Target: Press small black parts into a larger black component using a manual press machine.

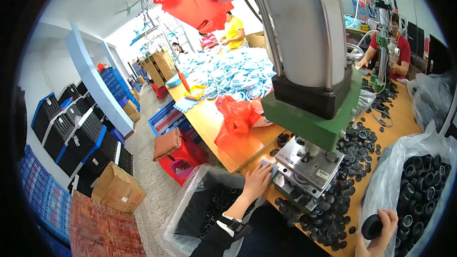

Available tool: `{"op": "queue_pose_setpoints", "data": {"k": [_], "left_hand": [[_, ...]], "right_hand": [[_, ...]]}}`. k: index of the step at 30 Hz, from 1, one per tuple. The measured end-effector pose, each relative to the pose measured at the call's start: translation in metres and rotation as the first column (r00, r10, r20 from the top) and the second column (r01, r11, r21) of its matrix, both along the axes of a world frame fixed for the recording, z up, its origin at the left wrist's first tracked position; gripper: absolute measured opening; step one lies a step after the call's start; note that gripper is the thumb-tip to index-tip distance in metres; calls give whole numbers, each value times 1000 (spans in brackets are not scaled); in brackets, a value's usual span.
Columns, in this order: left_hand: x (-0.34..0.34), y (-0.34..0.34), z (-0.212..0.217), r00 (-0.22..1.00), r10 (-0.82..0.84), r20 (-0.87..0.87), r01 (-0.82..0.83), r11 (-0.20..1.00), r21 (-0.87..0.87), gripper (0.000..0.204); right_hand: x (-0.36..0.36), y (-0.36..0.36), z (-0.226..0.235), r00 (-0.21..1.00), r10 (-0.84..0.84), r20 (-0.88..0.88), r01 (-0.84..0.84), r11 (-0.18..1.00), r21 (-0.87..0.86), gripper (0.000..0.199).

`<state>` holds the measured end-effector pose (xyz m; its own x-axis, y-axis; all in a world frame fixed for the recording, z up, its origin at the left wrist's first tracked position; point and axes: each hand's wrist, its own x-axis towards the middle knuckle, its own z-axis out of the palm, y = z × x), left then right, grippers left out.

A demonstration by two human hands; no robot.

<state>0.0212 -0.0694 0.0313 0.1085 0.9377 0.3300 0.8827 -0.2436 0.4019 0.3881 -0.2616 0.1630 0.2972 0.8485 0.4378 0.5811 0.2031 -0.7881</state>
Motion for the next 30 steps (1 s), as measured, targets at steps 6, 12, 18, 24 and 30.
{"op": "queue_pose_setpoints", "data": {"k": [6, 12, 18, 24, 30], "left_hand": [[52, -32, 75, 875, -351, 332, 147, 848, 510, 63], [136, -3, 98, 588, -156, 794, 151, 985, 82, 44], [126, -13, 92, 888, -156, 432, -66, 887, 457, 39], [105, -2, 114, 897, -321, 303, 191, 901, 389, 40], [75, 19, 140, 811, -470, 348, 486, 873, 46, 38]], "right_hand": [[-19, -11, 5, 968, 31, -250, -14, 997, 69, 57], [-39, -3, 18, 931, 168, -323, -166, 986, 33, 58], [-55, 24, 2, 816, 207, -539, -262, 965, -27, 70], [-92, 88, -9, 926, 342, -161, -338, 940, 53, 56], [-107, 117, -9, 901, 433, -5, -433, 901, 22, 55]]}}
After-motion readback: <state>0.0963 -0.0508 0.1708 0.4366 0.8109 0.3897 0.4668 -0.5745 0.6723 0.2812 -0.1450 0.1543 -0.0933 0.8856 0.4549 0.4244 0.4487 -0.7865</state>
